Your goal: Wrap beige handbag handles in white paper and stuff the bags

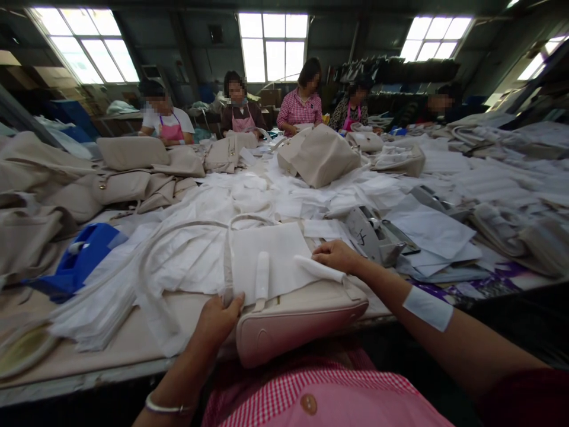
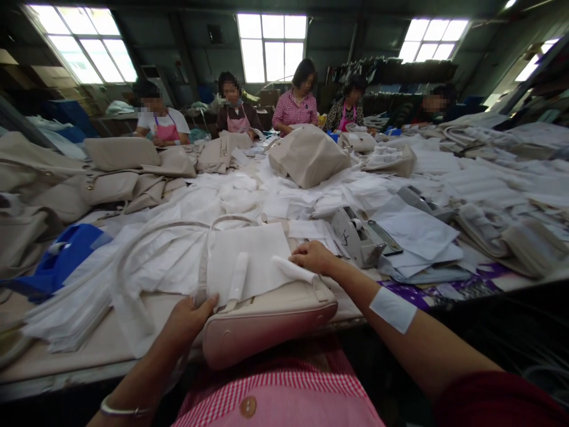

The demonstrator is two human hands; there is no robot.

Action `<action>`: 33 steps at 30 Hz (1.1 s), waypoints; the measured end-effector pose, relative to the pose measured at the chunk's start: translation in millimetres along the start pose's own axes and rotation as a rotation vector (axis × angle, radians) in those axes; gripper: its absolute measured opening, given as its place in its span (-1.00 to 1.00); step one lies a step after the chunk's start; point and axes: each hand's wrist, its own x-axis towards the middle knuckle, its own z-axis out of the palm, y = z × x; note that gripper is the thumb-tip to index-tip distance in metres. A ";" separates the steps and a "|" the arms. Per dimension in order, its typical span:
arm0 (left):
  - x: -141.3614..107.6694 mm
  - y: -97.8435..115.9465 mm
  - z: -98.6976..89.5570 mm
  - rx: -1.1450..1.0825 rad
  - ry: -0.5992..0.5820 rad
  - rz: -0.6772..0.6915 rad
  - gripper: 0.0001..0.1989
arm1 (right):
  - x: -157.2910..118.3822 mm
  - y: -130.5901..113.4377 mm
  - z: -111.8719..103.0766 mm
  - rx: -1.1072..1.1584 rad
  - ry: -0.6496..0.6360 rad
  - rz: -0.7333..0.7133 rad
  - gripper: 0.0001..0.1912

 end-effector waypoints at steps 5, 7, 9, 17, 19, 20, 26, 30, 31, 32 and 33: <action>3.8 17.4 -5.3 -0.068 -0.154 -0.028 -0.69 | 5.9 1.7 2.8 -0.005 0.062 0.065 -0.58; 5.4 20.4 -5.4 -0.106 -0.199 -0.045 -0.70 | 6.1 3.6 4.2 -0.002 0.061 0.101 -0.46; 7.2 20.4 -4.7 -0.147 -0.237 -0.047 -0.70 | 3.1 2.2 4.5 0.021 0.049 0.155 -0.46; 4.6 22.8 -1.8 -0.264 -0.285 -0.100 -0.64 | -24.8 -20.3 -7.8 0.036 0.003 0.262 -0.87; 0.2 25.1 -5.1 -0.270 -0.342 -0.119 -0.60 | -32.1 -22.0 -11.2 0.017 0.000 0.255 -0.95; -2.3 25.6 -7.4 -0.275 -0.386 -0.122 -0.58 | -35.9 -21.8 -12.5 0.018 -0.017 0.262 -0.96; -14.9 15.2 -16.5 0.010 -0.463 -0.127 -0.48 | -58.2 -12.0 -16.7 0.144 -0.237 0.435 -0.91; -17.3 8.4 -15.8 0.130 -0.422 -0.127 -0.46 | -67.8 -10.5 -19.6 0.017 -0.164 0.317 -0.94; -17.9 7.9 -15.8 0.110 -0.435 -0.129 -0.47 | -69.3 -10.7 -20.2 0.022 -0.158 0.315 -0.97; -18.7 7.8 -16.0 0.079 -0.448 -0.133 -0.49 | -70.4 -10.7 -20.5 0.062 -0.171 0.342 -0.97; -19.7 8.0 -16.3 0.040 -0.463 -0.138 -0.50 | -71.2 -10.4 -20.5 0.128 -0.200 0.391 -0.94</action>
